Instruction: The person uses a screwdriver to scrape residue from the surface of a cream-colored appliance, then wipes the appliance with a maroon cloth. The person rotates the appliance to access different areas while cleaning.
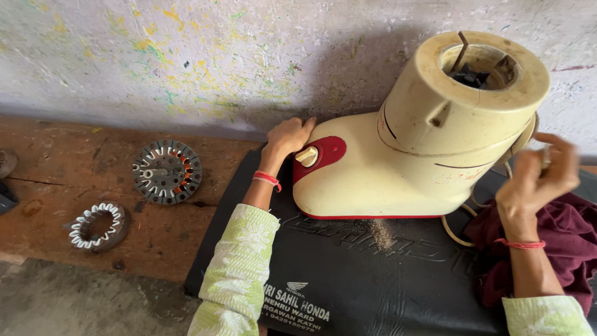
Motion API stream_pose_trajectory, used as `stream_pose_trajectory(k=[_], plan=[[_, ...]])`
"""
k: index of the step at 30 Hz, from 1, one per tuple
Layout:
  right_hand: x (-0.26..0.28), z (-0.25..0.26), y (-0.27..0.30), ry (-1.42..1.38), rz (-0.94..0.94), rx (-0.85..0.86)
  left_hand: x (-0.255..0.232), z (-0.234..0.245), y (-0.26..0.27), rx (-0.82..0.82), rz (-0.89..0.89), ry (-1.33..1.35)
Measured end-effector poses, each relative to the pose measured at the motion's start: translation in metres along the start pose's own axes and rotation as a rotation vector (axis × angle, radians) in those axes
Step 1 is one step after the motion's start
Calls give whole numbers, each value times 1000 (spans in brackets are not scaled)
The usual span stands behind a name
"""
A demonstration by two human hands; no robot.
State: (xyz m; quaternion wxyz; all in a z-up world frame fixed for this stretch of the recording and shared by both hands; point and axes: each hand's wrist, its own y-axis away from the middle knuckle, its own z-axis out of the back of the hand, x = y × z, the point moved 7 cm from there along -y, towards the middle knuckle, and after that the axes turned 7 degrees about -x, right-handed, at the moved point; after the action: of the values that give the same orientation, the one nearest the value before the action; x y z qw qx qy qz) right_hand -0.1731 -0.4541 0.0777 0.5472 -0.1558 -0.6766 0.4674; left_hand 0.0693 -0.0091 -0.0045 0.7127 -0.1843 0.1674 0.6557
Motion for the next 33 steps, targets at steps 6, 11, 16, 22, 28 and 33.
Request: stream_pose_trajectory(k=[6,11,16,22,28,33], plan=[[52,26,43,-186,480,-80,-21,55,31,-104,-181,31],[178,-29,89,-122,744,472,-35,56,61,-277,-229,166],[250,-94,94,-282,324,759,-19,49,86,-398,-183,525],[242,-142,82,-272,59,771,-8,34,95,-465,-95,802],[227,-164,83,-540,-54,700,-7,35,119,-629,-211,1070],[222,-144,92,-395,9,599,-17,44,128,-603,-241,963]])
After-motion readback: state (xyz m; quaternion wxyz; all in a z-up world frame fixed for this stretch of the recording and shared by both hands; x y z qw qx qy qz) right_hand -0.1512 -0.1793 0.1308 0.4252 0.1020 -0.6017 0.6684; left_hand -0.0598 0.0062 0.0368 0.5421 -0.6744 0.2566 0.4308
